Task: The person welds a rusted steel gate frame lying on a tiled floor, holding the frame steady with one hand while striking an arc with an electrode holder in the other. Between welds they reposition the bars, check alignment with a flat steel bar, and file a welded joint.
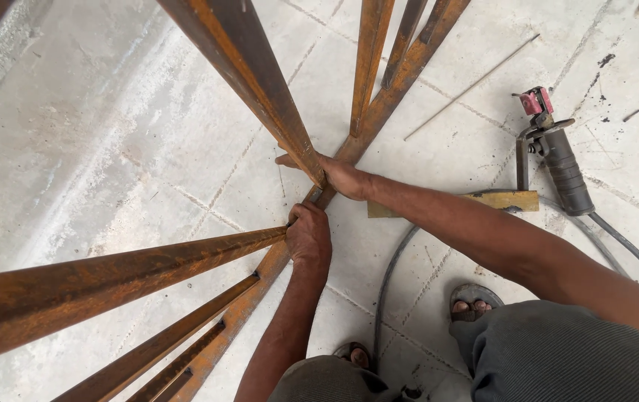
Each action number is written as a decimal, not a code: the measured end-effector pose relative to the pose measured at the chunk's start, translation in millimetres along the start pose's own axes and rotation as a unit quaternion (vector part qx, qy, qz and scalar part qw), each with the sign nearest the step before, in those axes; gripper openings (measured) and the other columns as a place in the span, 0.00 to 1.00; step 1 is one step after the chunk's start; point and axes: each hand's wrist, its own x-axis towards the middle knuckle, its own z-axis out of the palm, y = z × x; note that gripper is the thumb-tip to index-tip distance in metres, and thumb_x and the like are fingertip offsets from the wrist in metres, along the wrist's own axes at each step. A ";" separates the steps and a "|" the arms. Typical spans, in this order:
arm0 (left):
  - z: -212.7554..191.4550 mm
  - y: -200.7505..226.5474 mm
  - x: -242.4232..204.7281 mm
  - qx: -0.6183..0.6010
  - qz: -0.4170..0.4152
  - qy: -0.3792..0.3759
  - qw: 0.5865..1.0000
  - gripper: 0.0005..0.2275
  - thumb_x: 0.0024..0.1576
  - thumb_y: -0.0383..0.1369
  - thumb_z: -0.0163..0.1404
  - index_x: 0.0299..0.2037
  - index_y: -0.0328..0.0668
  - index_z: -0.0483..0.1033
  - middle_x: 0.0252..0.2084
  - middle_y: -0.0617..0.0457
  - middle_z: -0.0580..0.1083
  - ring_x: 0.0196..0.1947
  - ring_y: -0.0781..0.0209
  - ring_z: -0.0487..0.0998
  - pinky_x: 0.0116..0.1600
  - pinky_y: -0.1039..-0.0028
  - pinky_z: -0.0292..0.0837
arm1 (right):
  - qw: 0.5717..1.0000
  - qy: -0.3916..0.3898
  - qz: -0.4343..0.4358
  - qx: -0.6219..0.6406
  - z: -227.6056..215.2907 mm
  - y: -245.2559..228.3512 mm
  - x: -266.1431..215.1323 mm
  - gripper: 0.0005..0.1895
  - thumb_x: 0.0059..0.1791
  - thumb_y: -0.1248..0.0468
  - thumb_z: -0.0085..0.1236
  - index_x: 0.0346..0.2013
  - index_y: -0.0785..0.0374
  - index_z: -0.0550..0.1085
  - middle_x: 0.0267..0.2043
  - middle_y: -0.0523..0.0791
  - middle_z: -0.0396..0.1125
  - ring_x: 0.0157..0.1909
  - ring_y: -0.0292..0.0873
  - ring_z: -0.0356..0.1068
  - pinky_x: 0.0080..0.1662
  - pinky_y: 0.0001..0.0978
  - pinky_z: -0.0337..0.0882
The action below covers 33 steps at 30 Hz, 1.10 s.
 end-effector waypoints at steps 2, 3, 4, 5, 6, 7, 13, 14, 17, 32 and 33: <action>-6.7 3.9 -7.3 -0.003 0.003 -0.024 1.000 0.26 0.57 0.31 0.62 0.55 0.13 0.65 0.51 0.25 0.69 0.36 0.49 0.85 0.33 0.72 0.84 | 0.998 -0.001 0.055 0.021 -15.9 34.3 0.9 0.39 0.58 0.38 0.18 0.78 0.57 0.41 0.83 0.49 0.37 0.83 0.47 0.30 0.78 0.44 0.34; -15.0 4.0 -13.3 -0.004 0.004 -0.024 1.000 0.26 0.57 0.31 0.62 0.55 0.13 0.65 0.51 0.25 0.69 0.36 0.49 0.85 0.33 0.72 0.84 | 0.998 0.000 0.056 0.021 -16.4 32.8 -2.2 0.39 0.58 0.38 0.18 0.78 0.57 0.41 0.83 0.49 0.37 0.83 0.47 0.30 0.78 0.44 0.34; -23.9 3.2 -20.0 -0.013 0.005 -0.028 1.000 0.30 0.55 0.31 0.62 0.57 0.11 0.61 0.53 0.24 0.67 0.36 0.50 0.84 0.33 0.73 0.84 | 0.995 0.016 0.093 -0.024 -16.2 30.4 -5.2 0.40 0.58 0.39 0.16 0.78 0.57 0.40 0.82 0.49 0.36 0.83 0.47 0.30 0.77 0.44 0.36; -34.8 1.2 -25.1 -0.022 0.003 -0.030 0.999 0.34 0.53 0.31 0.63 0.60 0.10 0.57 0.55 0.22 0.65 0.36 0.50 0.84 0.33 0.74 0.84 | 0.989 0.030 0.127 -0.072 -16.9 25.5 -4.8 0.40 0.57 0.39 0.14 0.78 0.57 0.39 0.82 0.49 0.34 0.82 0.47 0.30 0.77 0.45 0.38; -34.3 0.8 -28.6 -0.024 0.001 -0.028 0.999 0.34 0.53 0.31 0.63 0.60 0.10 0.57 0.55 0.22 0.65 0.36 0.50 0.84 0.33 0.74 0.84 | 0.989 0.027 0.126 -0.075 -15.2 14.8 -14.2 0.40 0.57 0.39 0.14 0.78 0.57 0.39 0.82 0.49 0.34 0.82 0.47 0.30 0.77 0.45 0.38; -31.6 0.7 -34.8 -0.033 0.020 0.013 0.999 0.35 0.52 0.30 0.63 0.61 0.11 0.55 0.58 0.21 0.63 0.36 0.50 0.84 0.34 0.74 0.84 | 0.980 0.062 0.115 -0.148 -11.4 6.1 -24.6 0.39 0.58 0.40 0.17 0.78 0.57 0.38 0.81 0.51 0.34 0.81 0.49 0.33 0.76 0.47 0.42; -56.9 -12.2 -102.4 -0.222 0.125 -0.083 0.963 0.22 0.57 0.30 0.57 0.60 0.26 0.70 0.55 0.33 0.74 0.45 0.45 0.83 0.49 0.63 0.80 | 0.877 0.078 0.077 -0.467 -11.8 -76.1 -137.9 0.30 0.55 0.50 0.45 0.69 0.57 0.60 0.69 0.52 0.59 0.70 0.51 0.60 0.67 0.46 0.65; -56.6 -12.5 -114.7 -0.317 0.137 -0.154 0.926 0.17 0.61 0.36 0.56 0.56 0.33 0.77 0.50 0.36 0.80 0.47 0.44 0.82 0.55 0.60 0.77 | 0.824 0.080 0.081 -0.555 -23.1 -71.8 -158.6 0.28 0.53 0.51 0.52 0.66 0.58 0.65 0.66 0.52 0.61 0.68 0.52 0.61 0.65 0.45 0.66; -40.3 -13.1 -130.4 -0.308 0.238 -0.306 0.869 0.16 0.58 0.38 0.57 0.52 0.37 0.78 0.48 0.45 0.80 0.49 0.48 0.81 0.56 0.59 0.75 | 0.800 0.077 0.129 -0.581 -45.6 -60.3 -209.7 0.30 0.51 0.51 0.56 0.65 0.58 0.66 0.66 0.49 0.61 0.66 0.51 0.62 0.65 0.46 0.66; -229.9 -39.6 -102.0 -0.420 0.087 0.220 0.876 0.26 0.57 0.40 0.58 0.54 0.24 0.61 0.43 0.35 0.72 0.45 0.49 0.82 0.38 0.63 0.82 | 0.693 0.078 0.105 -0.709 -60.7 -45.6 -257.6 0.29 0.48 0.47 0.58 0.57 0.61 0.68 0.53 0.46 0.67 0.56 0.47 0.67 0.57 0.42 0.73; -228.5 -37.9 -96.9 -0.419 0.086 0.222 0.876 0.26 0.57 0.40 0.58 0.54 0.24 0.61 0.43 0.35 0.72 0.45 0.49 0.82 0.38 0.63 0.82 | 0.694 0.077 0.103 -0.709 -61.3 -54.1 -255.5 0.29 0.48 0.47 0.58 0.57 0.61 0.68 0.53 0.46 0.67 0.56 0.47 0.67 0.57 0.42 0.73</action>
